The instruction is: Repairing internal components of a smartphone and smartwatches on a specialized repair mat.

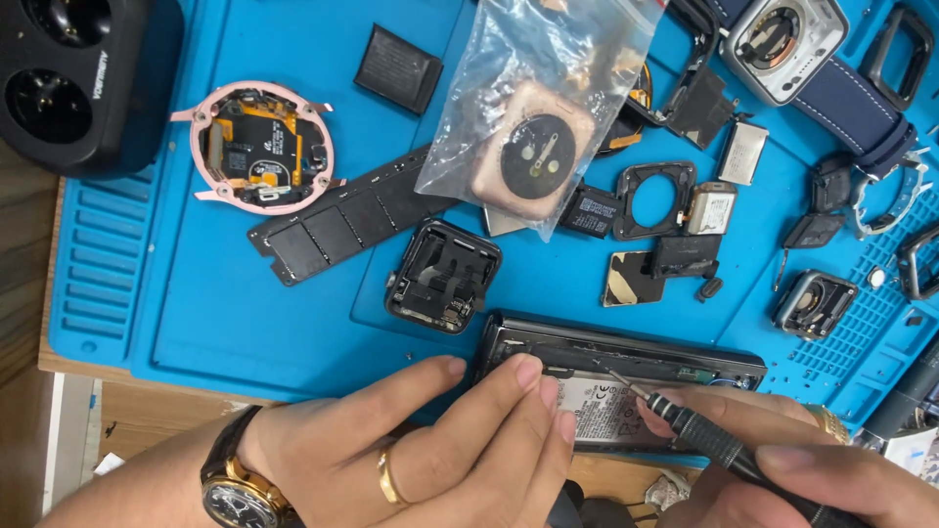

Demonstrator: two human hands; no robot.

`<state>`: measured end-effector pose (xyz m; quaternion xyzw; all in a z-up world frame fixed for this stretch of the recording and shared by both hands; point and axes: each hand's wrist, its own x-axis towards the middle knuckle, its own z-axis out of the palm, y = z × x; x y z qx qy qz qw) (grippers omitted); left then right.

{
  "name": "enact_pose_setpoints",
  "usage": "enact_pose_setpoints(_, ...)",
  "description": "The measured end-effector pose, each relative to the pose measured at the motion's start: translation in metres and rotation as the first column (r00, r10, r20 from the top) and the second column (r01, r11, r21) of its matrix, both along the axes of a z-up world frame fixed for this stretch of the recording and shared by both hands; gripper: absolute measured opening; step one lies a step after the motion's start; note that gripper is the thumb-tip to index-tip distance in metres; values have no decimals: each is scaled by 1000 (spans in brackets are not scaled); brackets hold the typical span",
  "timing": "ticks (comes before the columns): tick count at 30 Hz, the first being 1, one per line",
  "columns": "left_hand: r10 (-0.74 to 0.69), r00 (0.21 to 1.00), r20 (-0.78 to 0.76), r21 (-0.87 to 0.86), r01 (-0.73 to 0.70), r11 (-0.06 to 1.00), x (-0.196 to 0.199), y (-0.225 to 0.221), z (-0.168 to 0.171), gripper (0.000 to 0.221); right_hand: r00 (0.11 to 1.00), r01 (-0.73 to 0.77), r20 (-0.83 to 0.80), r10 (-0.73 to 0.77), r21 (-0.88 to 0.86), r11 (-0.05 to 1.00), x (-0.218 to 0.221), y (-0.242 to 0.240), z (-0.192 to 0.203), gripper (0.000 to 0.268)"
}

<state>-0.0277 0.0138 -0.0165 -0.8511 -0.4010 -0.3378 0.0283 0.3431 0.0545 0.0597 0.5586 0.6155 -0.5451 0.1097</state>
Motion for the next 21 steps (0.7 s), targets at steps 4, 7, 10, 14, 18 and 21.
enact_pose_setpoints(4, 20, 998, 62, 18, -21, 1000, 0, 0, 0, 24, 985, -171, 30, 171, 342, 924, -17, -14, 14, 46)
enact_pose_setpoints(7, 52, 996, 78, 52, -56, 997, -2, 1, 3, 37, 973, -230, 122, 195, 556, 799, -68, -14, 29, 42)
enact_pose_setpoints(10, 72, 995, 74, 74, -78, 994, -5, -1, 7, 49, 941, -338, 237, 241, 653, 678, -92, -4, 41, 43)
enact_pose_setpoints(14, 31, 996, 81, 56, -36, 998, -9, -6, 10, 52, 921, -386, 300, 249, 614, 688, -108, 0, 55, 58)
enact_pose_setpoints(18, 28, 995, 98, 58, -34, 998, -10, -12, 7, 49, 765, -643, 90, 637, 149, 751, -48, 31, 43, 83)
enact_pose_setpoints(21, 46, 994, 100, 80, -54, 995, -11, -13, 7, 47, 746, -607, 618, 251, 475, 637, -118, -11, 55, 23)
